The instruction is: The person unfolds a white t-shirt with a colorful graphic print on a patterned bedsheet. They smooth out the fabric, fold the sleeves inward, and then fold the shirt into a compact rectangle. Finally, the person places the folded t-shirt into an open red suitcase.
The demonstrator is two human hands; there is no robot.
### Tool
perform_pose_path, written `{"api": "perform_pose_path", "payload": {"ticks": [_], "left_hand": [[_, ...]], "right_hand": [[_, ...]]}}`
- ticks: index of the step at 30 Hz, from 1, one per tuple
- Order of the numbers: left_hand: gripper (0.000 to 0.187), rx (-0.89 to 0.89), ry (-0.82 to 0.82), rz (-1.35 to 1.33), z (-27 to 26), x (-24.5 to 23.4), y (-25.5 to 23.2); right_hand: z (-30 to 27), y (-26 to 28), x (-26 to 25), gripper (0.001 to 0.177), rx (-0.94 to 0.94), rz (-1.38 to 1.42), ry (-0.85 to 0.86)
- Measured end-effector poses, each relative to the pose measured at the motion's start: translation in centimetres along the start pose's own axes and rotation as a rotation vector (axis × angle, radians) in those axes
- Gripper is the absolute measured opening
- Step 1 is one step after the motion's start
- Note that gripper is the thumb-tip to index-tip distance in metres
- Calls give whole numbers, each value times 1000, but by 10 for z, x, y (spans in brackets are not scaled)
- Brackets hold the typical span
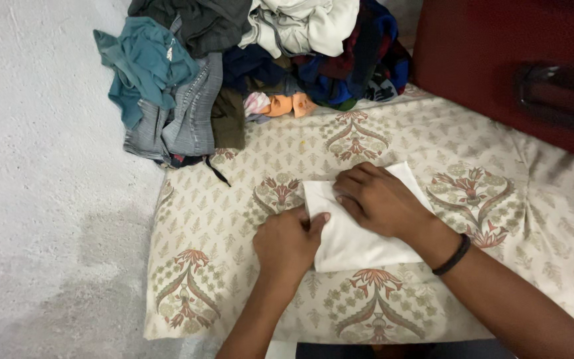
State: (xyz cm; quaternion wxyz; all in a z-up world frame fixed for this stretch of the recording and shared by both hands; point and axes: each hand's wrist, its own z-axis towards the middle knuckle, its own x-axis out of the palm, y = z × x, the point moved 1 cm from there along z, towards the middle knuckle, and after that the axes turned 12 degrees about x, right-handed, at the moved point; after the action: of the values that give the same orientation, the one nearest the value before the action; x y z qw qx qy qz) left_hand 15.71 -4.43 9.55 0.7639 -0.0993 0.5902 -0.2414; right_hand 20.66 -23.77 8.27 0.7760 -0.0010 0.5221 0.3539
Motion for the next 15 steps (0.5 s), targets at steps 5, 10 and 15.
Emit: {"api": "perform_pose_path", "payload": {"ticks": [5, 10, 15], "left_hand": [[42, 37, -56, -168, 6, 17, 18], [46, -189, 119, -644, 9, 28, 39], [43, -37, 132, -105, 10, 5, 32]], "right_hand": [[-1, 0, 0, 22, 19, 23, 10], [-1, -1, 0, 21, 9, 23, 12], [-2, 0, 0, 20, 21, 37, 11]]}}
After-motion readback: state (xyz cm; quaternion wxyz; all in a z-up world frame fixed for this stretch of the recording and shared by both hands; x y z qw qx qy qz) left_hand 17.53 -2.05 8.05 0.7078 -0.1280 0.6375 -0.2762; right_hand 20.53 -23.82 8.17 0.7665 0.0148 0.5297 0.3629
